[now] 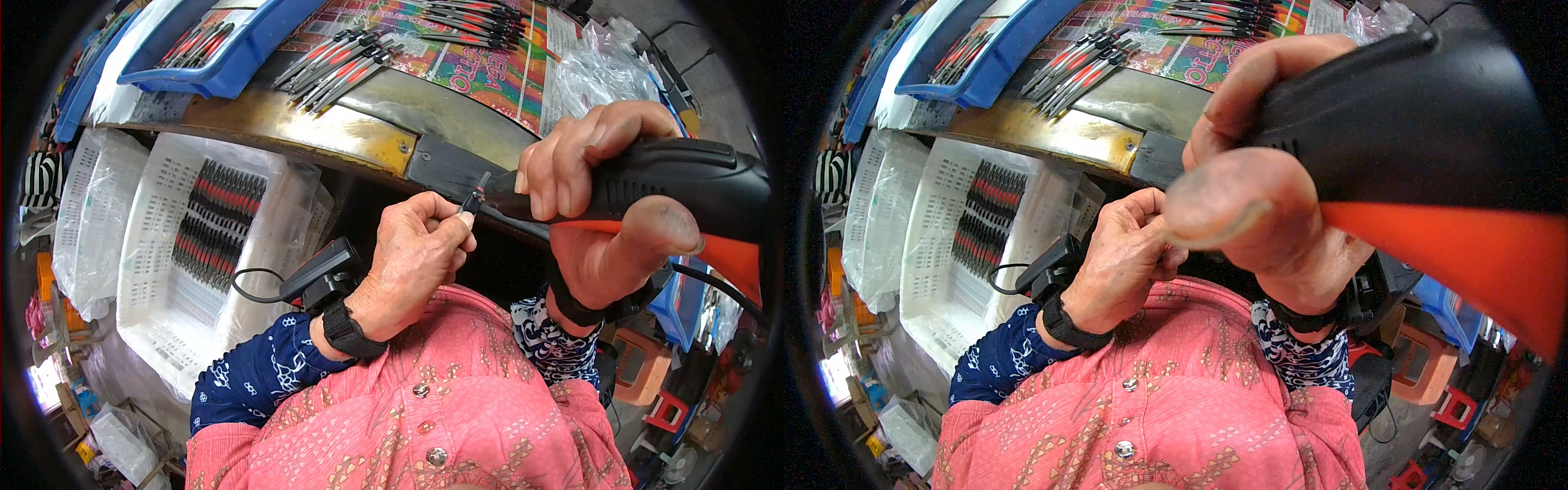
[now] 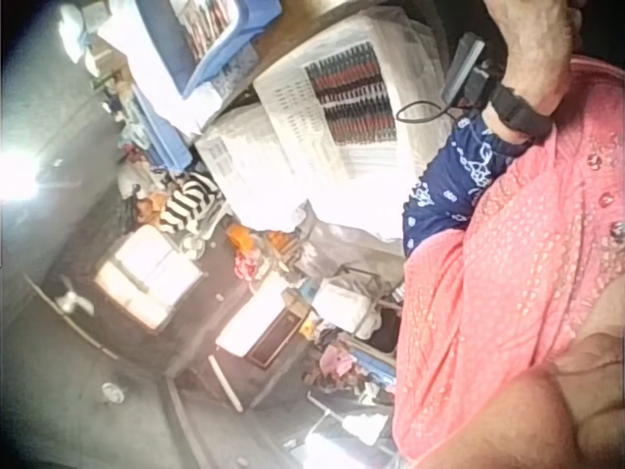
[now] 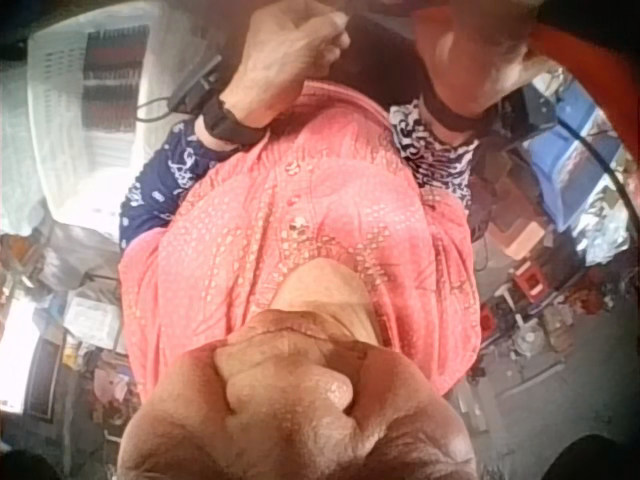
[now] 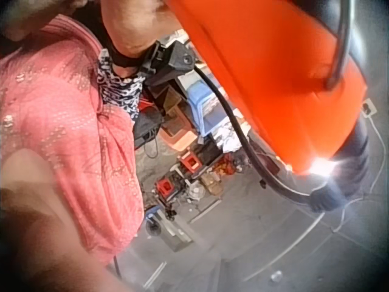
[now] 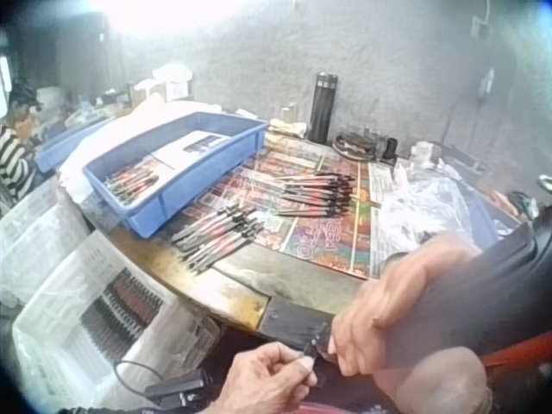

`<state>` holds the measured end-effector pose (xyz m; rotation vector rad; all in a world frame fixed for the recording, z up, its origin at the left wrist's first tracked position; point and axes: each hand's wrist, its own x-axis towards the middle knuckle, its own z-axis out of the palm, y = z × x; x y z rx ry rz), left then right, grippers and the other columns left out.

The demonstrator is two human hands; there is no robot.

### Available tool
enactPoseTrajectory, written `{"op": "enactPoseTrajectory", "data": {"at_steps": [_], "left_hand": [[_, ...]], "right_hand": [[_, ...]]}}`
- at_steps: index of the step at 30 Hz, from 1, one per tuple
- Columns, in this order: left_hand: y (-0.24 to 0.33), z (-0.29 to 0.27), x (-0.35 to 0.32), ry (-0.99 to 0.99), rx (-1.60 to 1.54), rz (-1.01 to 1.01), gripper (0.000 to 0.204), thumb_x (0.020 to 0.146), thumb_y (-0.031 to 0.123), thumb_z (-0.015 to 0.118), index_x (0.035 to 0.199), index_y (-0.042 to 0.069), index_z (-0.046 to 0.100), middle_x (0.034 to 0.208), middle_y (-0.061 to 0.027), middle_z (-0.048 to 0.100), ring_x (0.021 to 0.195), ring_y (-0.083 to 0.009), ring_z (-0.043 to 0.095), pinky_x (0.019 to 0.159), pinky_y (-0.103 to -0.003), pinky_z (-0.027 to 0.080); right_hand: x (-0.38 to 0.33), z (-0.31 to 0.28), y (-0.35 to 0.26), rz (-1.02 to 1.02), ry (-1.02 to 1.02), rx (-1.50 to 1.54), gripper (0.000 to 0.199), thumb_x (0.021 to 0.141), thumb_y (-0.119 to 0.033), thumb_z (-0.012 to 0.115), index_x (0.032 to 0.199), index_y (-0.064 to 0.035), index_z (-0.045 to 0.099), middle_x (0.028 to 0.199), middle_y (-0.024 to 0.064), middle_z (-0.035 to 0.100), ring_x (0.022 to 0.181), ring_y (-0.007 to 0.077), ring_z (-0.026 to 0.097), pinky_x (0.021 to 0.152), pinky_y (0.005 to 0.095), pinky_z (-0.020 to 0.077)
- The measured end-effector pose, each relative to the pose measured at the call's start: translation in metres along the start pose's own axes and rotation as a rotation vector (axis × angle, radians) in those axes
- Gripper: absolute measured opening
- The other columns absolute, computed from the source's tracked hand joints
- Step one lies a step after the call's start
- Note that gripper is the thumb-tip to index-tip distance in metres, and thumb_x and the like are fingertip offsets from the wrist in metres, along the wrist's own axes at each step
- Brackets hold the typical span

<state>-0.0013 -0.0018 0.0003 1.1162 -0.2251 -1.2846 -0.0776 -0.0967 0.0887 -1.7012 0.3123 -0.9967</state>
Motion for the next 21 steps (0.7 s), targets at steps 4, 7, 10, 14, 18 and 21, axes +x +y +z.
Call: {"op": "enactPoseTrajectory", "data": {"at_steps": [4,7,10,14,18,21], "left_hand": [[0.000,0.000,-0.001,0.005,0.041,0.003,0.009,0.085,0.010,0.059,0.083,0.003,0.055,0.068,-0.0027,0.058,0.051,-0.0068,0.047,0.044,-0.020,0.036],[0.001,0.001,0.000,0.003,0.052,0.017,0.009,0.085,0.010,0.059,0.083,0.003,0.054,0.069,-0.0030,0.058,0.052,-0.0071,0.047,0.045,-0.020,0.035],[0.002,0.002,-0.001,0.006,0.067,0.009,0.008,0.085,0.009,0.058,0.083,0.003,0.054,0.069,-0.0033,0.058,0.052,-0.0071,0.047,0.045,-0.020,0.035],[0.003,0.003,-0.002,0.018,0.057,0.018,0.008,0.086,0.009,0.058,0.083,0.003,0.054,0.068,-0.0031,0.058,0.052,-0.0069,0.046,0.045,-0.020,0.035],[0.002,0.002,-0.001,0.009,0.078,0.021,0.008,0.085,0.009,0.059,0.083,0.003,0.054,0.068,-0.0025,0.057,0.052,-0.0066,0.046,0.045,-0.020,0.034],[0.002,0.002,-0.002,0.016,0.080,0.012,0.008,0.085,0.010,0.059,0.083,0.003,0.054,0.068,-0.0019,0.057,0.051,-0.0064,0.045,0.045,-0.019,0.034]], "right_hand": [[0.006,0.001,0.017,-0.055,-0.029,0.279,0.065,0.078,-0.068,0.055,0.093,-0.0063,0.044,0.066,0.0005,0.045,0.052,0.0107,0.044,0.057,0.0287,0.0400],[0.008,-0.002,0.022,-0.054,-0.096,0.319,0.061,0.080,-0.065,0.054,0.092,-0.0063,0.043,0.066,0.0009,0.044,0.051,0.0106,0.043,0.057,0.0285,0.0395],[0.009,-0.006,0.020,-0.037,-0.160,0.238,0.060,0.081,-0.064,0.055,0.092,-0.0060,0.043,0.065,0.0011,0.044,0.051,0.0107,0.043,0.057,0.0284,0.0393],[0.011,-0.008,0.018,-0.039,-0.196,0.163,0.059,0.082,-0.063,0.056,0.091,-0.0057,0.042,0.064,0.0011,0.043,0.051,0.0109,0.043,0.055,0.0283,0.0389],[0.011,-0.005,0.020,-0.044,-0.164,0.139,0.059,0.082,-0.061,0.057,0.091,-0.0053,0.043,0.064,0.0011,0.043,0.051,0.0110,0.043,0.055,0.0281,0.0387],[0.011,-0.003,0.020,-0.060,-0.180,0.139,0.058,0.081,-0.060,0.058,0.091,-0.0050,0.043,0.064,0.0013,0.044,0.051,0.0111,0.043,0.056,0.0281,0.0389]]}}
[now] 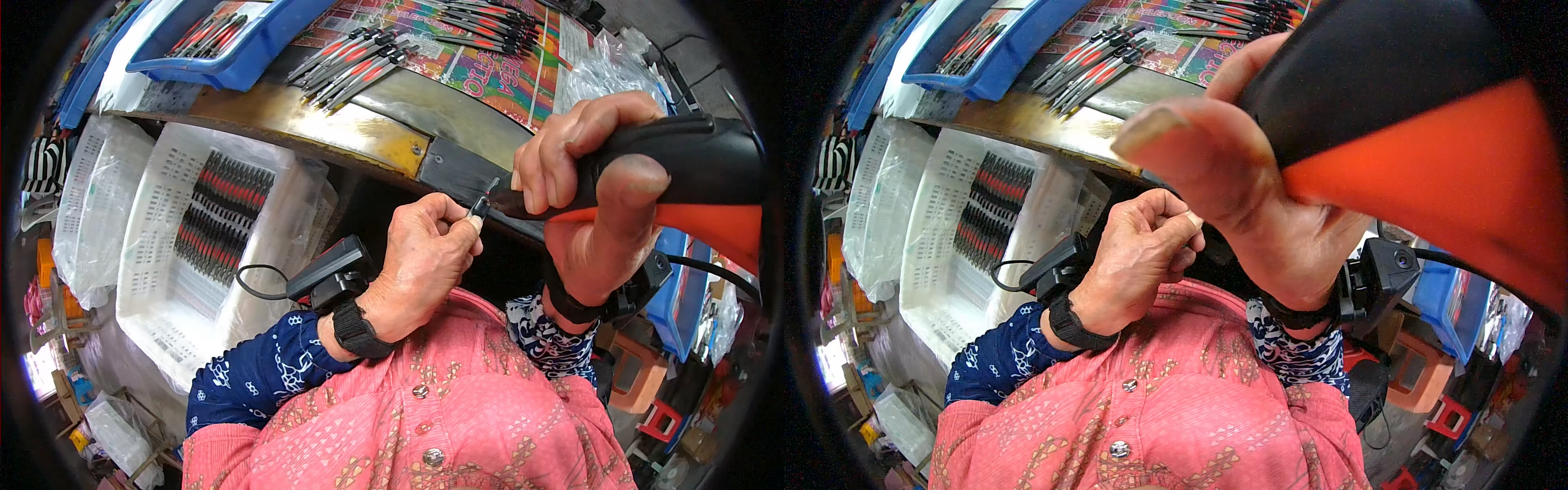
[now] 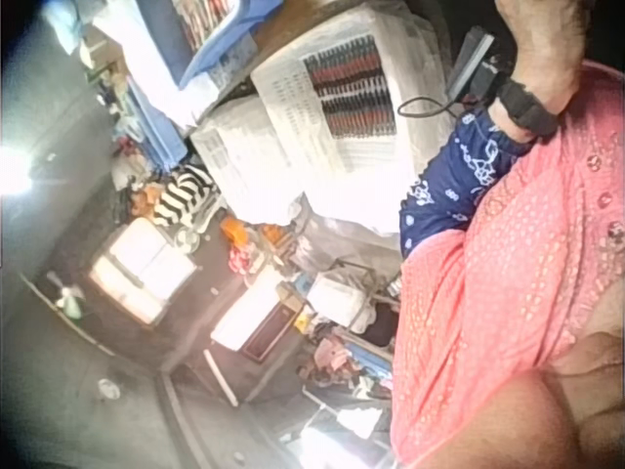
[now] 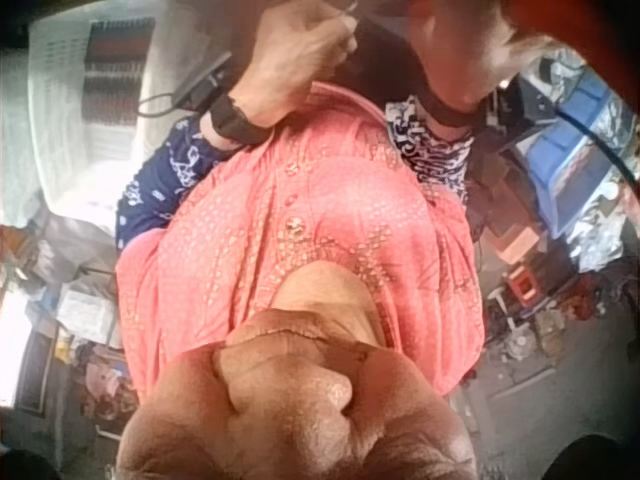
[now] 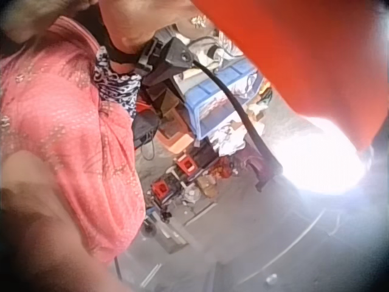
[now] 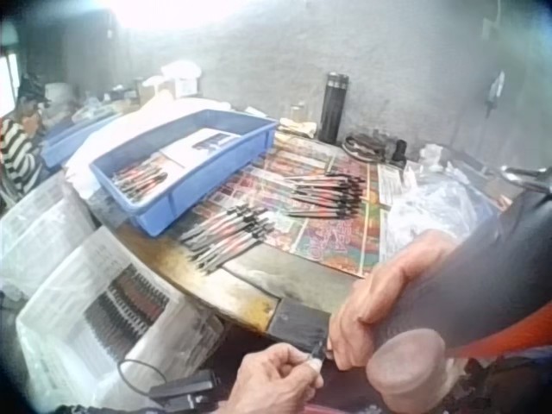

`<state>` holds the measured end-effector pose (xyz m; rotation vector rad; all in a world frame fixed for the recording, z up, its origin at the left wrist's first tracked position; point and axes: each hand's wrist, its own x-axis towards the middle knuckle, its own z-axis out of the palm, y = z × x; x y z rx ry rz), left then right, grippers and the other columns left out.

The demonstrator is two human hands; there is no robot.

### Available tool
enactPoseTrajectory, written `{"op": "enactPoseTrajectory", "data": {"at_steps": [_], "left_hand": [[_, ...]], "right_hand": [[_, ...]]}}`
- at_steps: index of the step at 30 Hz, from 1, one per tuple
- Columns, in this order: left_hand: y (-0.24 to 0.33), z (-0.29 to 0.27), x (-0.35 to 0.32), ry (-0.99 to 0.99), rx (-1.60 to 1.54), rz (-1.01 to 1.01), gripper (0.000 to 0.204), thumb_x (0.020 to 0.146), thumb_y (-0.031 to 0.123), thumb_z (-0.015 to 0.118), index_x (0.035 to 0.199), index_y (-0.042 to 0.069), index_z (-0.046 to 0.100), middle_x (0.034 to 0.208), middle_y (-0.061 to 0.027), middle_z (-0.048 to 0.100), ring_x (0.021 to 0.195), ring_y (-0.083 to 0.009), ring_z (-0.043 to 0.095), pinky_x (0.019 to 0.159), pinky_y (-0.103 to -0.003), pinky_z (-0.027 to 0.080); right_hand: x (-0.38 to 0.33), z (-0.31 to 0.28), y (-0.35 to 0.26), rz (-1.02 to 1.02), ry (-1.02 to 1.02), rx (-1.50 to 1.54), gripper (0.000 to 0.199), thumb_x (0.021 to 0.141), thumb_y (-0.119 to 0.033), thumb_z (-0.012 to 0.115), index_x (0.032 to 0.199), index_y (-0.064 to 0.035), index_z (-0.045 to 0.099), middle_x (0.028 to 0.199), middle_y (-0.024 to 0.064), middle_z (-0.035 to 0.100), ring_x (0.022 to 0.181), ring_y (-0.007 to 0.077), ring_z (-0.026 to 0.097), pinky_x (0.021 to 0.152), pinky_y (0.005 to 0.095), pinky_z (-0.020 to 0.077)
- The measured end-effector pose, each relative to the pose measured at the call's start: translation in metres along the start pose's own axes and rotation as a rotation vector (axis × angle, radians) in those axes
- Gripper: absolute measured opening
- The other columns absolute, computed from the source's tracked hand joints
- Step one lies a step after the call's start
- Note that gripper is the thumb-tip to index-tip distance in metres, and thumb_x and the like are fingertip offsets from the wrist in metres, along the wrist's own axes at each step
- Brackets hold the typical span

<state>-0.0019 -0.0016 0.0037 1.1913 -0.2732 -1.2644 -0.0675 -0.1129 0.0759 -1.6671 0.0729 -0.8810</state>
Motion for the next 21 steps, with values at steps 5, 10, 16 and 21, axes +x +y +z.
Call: {"op": "enactPoseTrajectory", "data": {"at_steps": [5,10,16,21], "left_hand": [[0.0009,0.0009,0.0000,0.013,0.005,-0.002,0.010,0.086,0.011,0.060,0.083,0.003,0.055,0.068,-0.0017,0.056,0.051,-0.0062,0.045,0.045,-0.019,0.034],[0.0012,0.0003,-0.0003,0.004,-0.003,-0.005,0.010,0.086,0.012,0.060,0.083,0.003,0.055,0.067,-0.0015,0.056,0.051,-0.0061,0.044,0.045,-0.019,0.033],[-0.0009,0.0001,0.0006,0.002,0.007,0.013,0.011,0.087,0.011,0.059,0.083,0.002,0.055,0.068,-0.0020,0.057,0.051,-0.0066,0.046,0.045,-0.020,0.035],[-0.0015,-0.0003,0.0008,-0.013,0.042,0.027,0.011,0.087,0.012,0.058,0.084,0.001,0.055,0.069,-0.0034,0.058,0.051,-0.0078,0.049,0.046,-0.021,0.038]], "right_hand": [[0.0006,0.0020,0.0002,-0.003,0.011,-0.011,0.058,0.081,-0.059,0.060,0.093,-0.0044,0.043,0.064,0.0015,0.044,0.053,0.0114,0.043,0.056,0.0281,0.0393],[0.0000,0.0037,0.0007,-0.010,0.018,-0.020,0.058,0.081,-0.057,0.061,0.094,-0.0038,0.044,0.065,0.0016,0.044,0.054,0.0117,0.044,0.057,0.0280,0.0396],[-0.0021,0.0063,0.0006,-0.019,0.038,-0.031,0.057,0.080,-0.055,0.063,0.095,-0.0031,0.045,0.065,0.0019,0.045,0.055,0.0120,0.045,0.058,0.0280,0.0400],[-0.0077,0.0084,-0.0006,-0.032,0.072,-0.048,0.057,0.080,-0.054,0.065,0.096,-0.0025,0.045,0.065,0.0021,0.045,0.056,0.0122,0.045,0.059,0.0280,0.0403]]}}
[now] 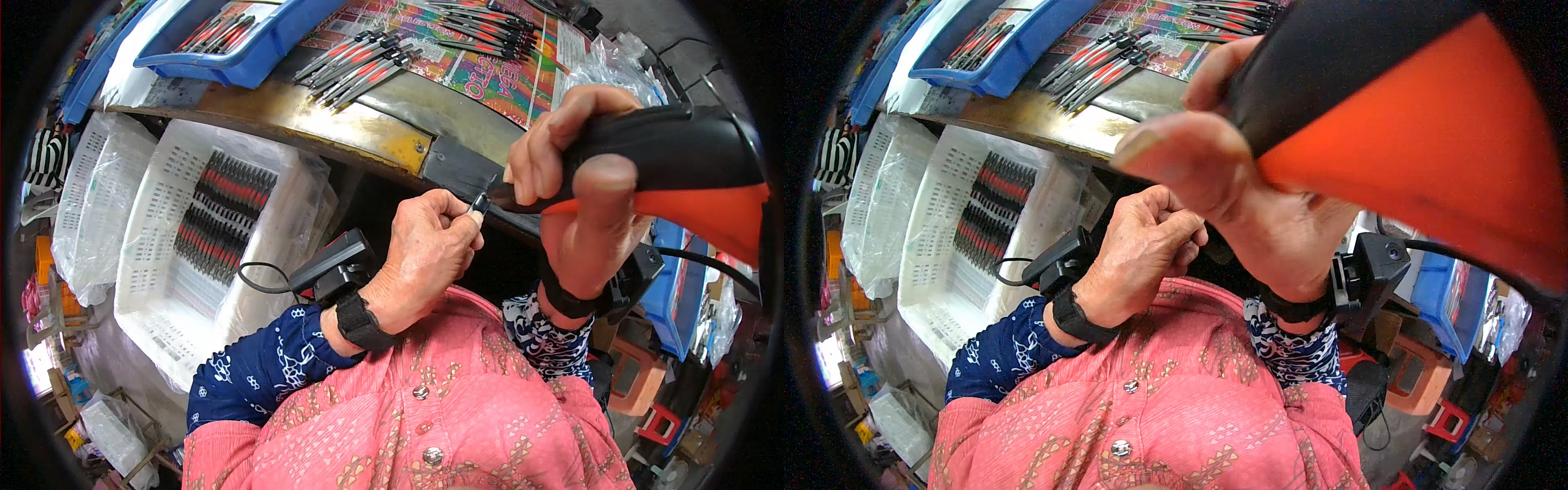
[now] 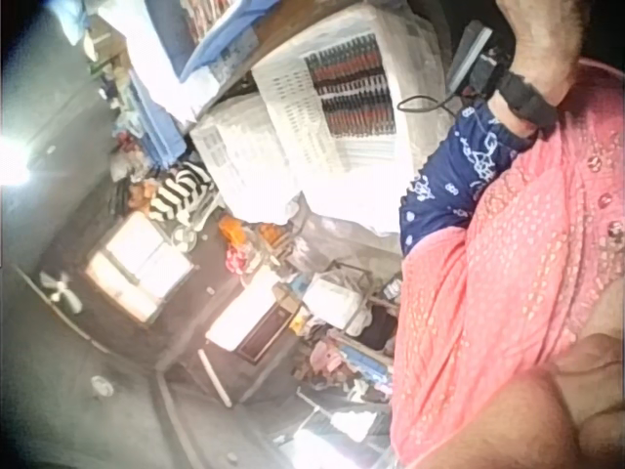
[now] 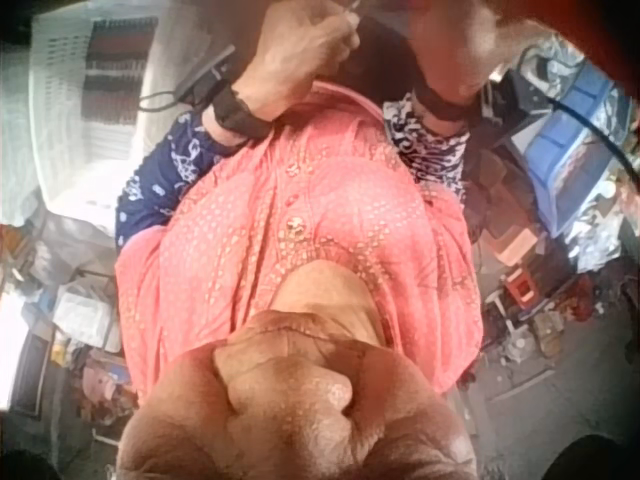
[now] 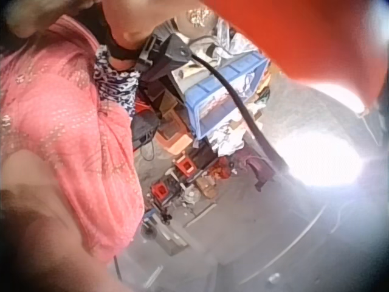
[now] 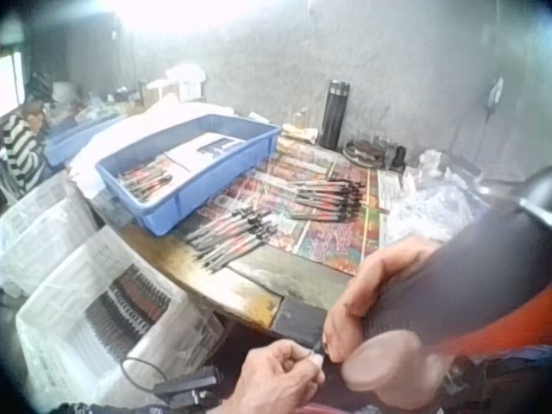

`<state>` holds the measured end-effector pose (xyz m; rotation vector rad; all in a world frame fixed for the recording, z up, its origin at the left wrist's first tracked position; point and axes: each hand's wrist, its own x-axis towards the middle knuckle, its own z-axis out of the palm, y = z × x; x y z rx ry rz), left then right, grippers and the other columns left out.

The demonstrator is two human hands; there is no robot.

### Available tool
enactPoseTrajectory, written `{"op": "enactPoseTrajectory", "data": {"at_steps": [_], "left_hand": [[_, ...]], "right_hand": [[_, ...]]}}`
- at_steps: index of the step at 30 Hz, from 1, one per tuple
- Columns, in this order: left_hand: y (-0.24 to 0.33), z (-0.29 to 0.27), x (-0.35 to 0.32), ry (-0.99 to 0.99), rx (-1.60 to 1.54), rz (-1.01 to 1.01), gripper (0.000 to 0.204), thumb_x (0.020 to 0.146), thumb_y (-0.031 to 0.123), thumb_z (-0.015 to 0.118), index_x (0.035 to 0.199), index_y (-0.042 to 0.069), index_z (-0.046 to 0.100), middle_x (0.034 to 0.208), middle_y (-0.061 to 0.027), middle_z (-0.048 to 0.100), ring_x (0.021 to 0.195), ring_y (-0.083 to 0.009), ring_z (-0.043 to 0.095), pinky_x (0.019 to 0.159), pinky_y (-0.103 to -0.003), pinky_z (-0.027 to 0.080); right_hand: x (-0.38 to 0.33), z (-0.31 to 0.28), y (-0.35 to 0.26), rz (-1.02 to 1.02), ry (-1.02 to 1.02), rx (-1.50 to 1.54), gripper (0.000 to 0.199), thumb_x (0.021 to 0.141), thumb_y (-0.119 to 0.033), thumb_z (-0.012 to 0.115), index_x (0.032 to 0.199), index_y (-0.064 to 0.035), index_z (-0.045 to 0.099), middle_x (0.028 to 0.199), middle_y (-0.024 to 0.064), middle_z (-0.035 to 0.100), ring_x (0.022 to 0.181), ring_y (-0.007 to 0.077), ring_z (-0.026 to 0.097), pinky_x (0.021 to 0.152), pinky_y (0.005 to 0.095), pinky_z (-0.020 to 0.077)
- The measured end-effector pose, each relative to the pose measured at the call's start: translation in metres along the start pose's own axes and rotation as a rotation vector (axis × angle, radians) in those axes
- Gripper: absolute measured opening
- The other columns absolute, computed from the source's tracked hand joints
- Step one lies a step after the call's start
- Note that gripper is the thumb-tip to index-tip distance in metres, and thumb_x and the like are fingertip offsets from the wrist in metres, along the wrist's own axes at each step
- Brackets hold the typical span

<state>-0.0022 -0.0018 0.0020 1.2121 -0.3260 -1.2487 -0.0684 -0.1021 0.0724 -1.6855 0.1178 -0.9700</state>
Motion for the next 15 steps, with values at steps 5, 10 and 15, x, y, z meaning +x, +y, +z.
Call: {"op": "enactPoseTrajectory", "data": {"at_steps": [5,10,15], "left_hand": [[0.003,-0.004,-0.001,-0.030,0.054,0.004,0.012,0.089,0.012,0.058,0.088,0.000,0.054,0.069,-0.0048,0.059,0.052,-0.0094,0.054,0.045,-0.021,0.041],[0.009,-0.021,-0.002,-0.047,0.279,0.226,0.013,0.088,0.011,0.059,0.096,0.002,0.055,0.068,-0.0022,0.059,0.052,-0.0073,0.054,0.044,-0.019,0.039],[0.051,-0.055,0.032,0.353,1.015,0.795,0.029,0.077,0.016,0.066,0.095,-0.005,0.059,0.070,-0.0112,0.060,0.060,-0.0156,0.055,0.057,-0.031,0.044]], "right_hand": [[-0.006,-0.003,-0.008,0.002,0.106,-0.013,0.058,0.081,-0.054,0.064,0.099,-0.0029,0.045,0.065,0.0018,0.045,0.058,0.0127,0.047,0.061,0.0293,0.0412],[-0.007,-0.020,-0.017,-0.083,0.099,0.237,0.058,0.082,-0.059,0.058,0.099,-0.0061,0.045,0.065,0.0000,0.043,0.055,0.0123,0.045,0.060,0.0290,0.0405],[-0.016,-0.029,-0.015,-0.070,0.175,0.303,0.052,0.081,-0.043,0.069,0.098,-0.0013,0.045,0.066,0.0033,0.046,0.056,0.0119,0.047,0.057,0.0281,0.0434]]}}
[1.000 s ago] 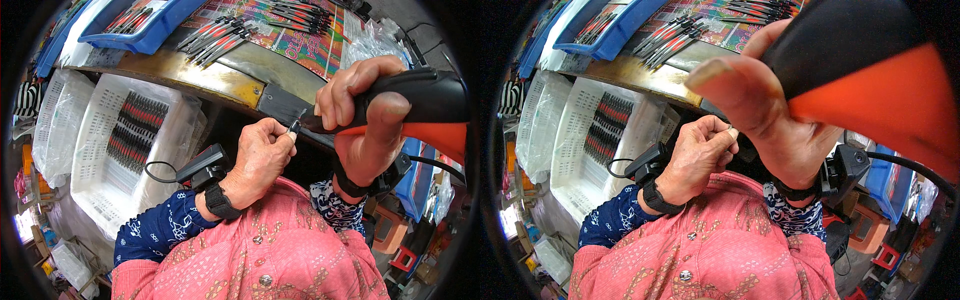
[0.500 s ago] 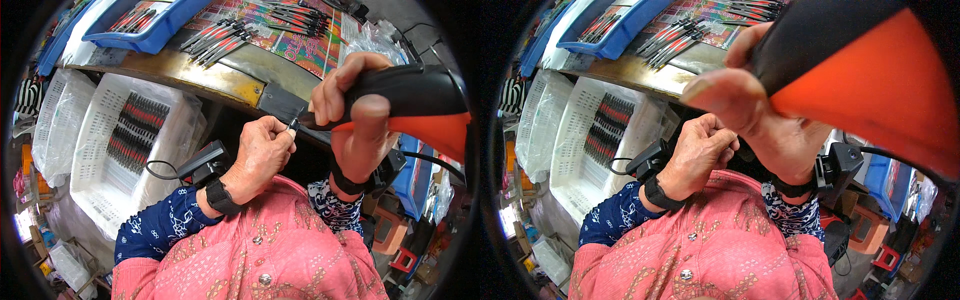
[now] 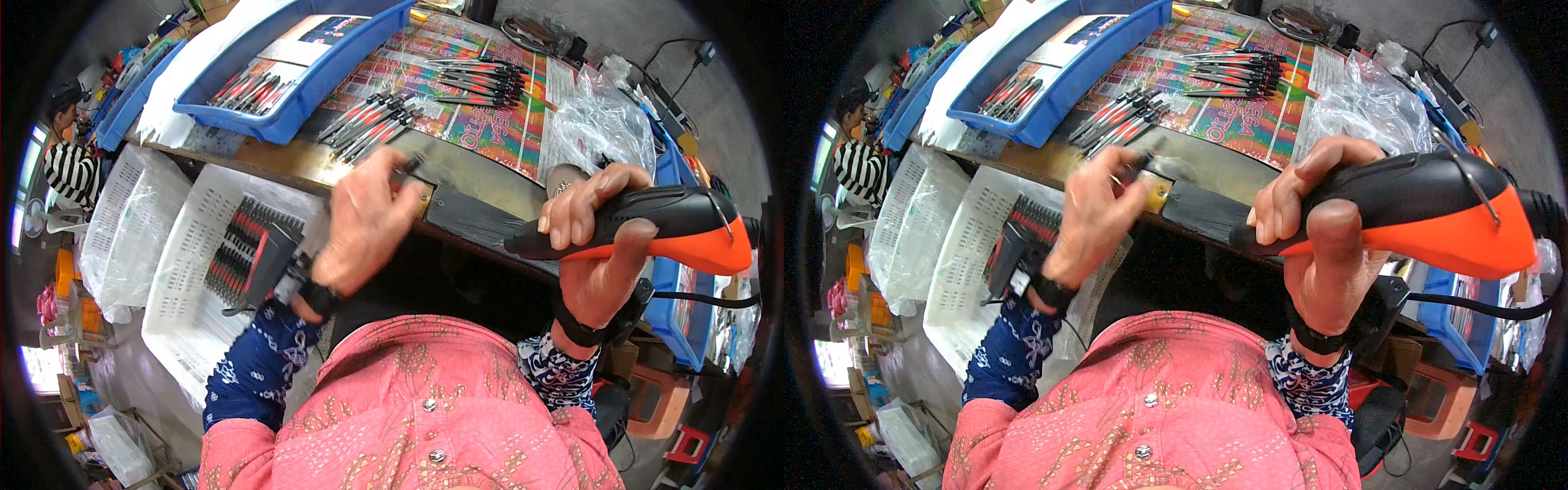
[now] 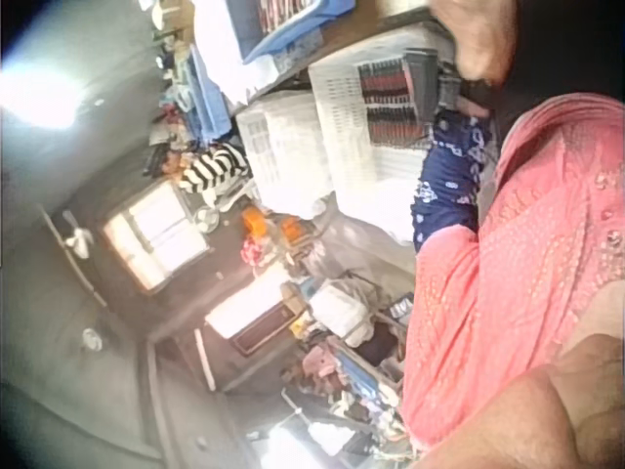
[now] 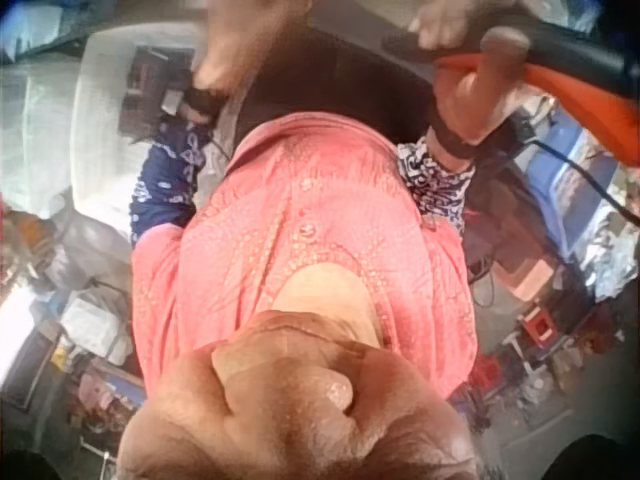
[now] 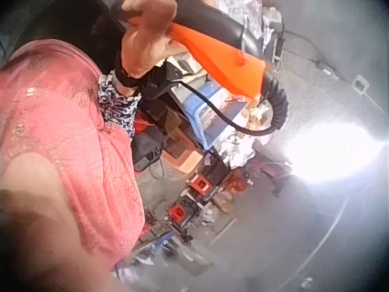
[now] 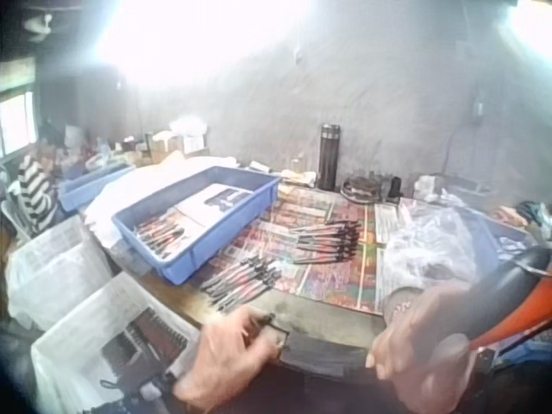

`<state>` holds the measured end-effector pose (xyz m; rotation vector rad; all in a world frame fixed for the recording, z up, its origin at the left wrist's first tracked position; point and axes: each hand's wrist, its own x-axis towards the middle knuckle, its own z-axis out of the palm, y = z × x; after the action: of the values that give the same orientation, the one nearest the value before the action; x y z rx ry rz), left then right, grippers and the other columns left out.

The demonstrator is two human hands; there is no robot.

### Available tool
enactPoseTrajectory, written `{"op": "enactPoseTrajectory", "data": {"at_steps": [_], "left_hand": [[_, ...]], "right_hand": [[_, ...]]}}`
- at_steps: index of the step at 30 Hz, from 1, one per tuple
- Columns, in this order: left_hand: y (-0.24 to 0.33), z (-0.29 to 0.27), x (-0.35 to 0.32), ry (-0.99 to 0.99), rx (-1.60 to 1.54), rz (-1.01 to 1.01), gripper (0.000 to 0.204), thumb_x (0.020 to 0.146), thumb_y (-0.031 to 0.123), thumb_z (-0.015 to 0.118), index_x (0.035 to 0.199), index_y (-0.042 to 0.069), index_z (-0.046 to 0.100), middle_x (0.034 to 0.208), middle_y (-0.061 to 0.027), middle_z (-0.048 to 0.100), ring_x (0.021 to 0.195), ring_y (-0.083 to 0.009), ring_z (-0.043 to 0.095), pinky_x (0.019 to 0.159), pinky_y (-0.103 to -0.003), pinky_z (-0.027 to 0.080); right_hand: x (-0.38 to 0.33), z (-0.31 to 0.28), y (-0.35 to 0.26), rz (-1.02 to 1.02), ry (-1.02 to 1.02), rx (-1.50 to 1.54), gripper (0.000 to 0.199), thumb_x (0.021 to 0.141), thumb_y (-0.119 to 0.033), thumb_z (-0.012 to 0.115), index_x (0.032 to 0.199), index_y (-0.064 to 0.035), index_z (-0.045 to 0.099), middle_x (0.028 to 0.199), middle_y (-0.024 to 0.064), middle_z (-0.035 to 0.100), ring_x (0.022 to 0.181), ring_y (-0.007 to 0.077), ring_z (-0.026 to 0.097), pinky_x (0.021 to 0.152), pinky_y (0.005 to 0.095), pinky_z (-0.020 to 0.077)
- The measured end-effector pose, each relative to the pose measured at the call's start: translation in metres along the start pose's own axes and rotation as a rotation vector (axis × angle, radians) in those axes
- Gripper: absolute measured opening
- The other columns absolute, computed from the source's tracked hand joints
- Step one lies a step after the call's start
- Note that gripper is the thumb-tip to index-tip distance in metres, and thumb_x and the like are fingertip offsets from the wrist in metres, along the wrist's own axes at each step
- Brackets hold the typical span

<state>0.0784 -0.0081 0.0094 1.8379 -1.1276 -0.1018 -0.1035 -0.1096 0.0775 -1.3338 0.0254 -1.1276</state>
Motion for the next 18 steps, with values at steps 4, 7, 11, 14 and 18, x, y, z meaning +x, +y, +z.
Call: {"op": "enactPoseTrajectory", "data": {"at_steps": [4,7,11,14,18], "left_hand": [[-0.017,-0.021,0.046,0.087,0.396,0.100,0.049,0.074,0.031,0.071,0.108,-0.002,0.057,0.083,-0.0161,0.062,0.077,-0.0306,0.061,0.071,-0.039,0.048],[-0.022,-0.024,0.070,-0.010,0.607,0.032,0.060,0.071,0.040,0.073,0.112,-0.001,0.057,0.098,-0.0184,0.059,0.093,-0.0343,0.059,0.078,-0.042,0.047],[-0.026,-0.020,0.089,-0.105,0.731,0.034,0.062,0.065,0.051,0.075,0.096,-0.001,0.059,0.096,-0.0189,0.054,0.090,-0.0375,0.058,0.075,-0.046,0.048],[-0.031,-0.015,0.095,-0.091,0.732,0.098,0.061,0.060,0.050,0.080,0.086,-0.001,0.061,0.098,-0.0223,0.053,0.091,-0.0392,0.055,0.071,-0.046,0.050],[-0.039,-0.013,0.102,-0.144,0.730,0.119,0.060,0.059,0.052,0.079,0.084,0.000,0.063,0.094,-0.0217,0.058,0.092,-0.0384,0.055,0.072,-0.047,0.049]], "right_hand": [[-0.004,-0.007,0.000,0.005,0.003,0.023,0.048,0.081,-0.039,0.070,0.096,-0.0003,0.045,0.069,0.0046,0.047,0.055,0.0128,0.048,0.056,0.0284,0.0437],[-0.005,-0.009,-0.001,0.007,0.016,0.020,0.048,0.081,-0.039,0.070,0.096,-0.0003,0.045,0.069,0.0050,0.047,0.055,0.0128,0.047,0.056,0.0280,0.0434],[-0.006,-0.010,-0.002,0.029,0.038,-0.047,0.049,0.081,-0.043,0.068,0.095,-0.0023,0.043,0.067,0.0039,0.045,0.054,0.0125,0.046,0.057,0.0279,0.0422],[-0.006,-0.011,-0.003,0.067,0.039,-0.097,0.052,0.082,-0.051,0.064,0.094,-0.0052,0.042,0.063,0.0017,0.042,0.053,0.0123,0.045,0.058,0.0279,0.0411],[-0.005,-0.013,-0.001,0.051,0.032,-0.120,0.051,0.083,-0.050,0.064,0.095,-0.0050,0.042,0.064,0.0020,0.043,0.053,0.0123,0.045,0.058,0.0278,0.0417]]}}
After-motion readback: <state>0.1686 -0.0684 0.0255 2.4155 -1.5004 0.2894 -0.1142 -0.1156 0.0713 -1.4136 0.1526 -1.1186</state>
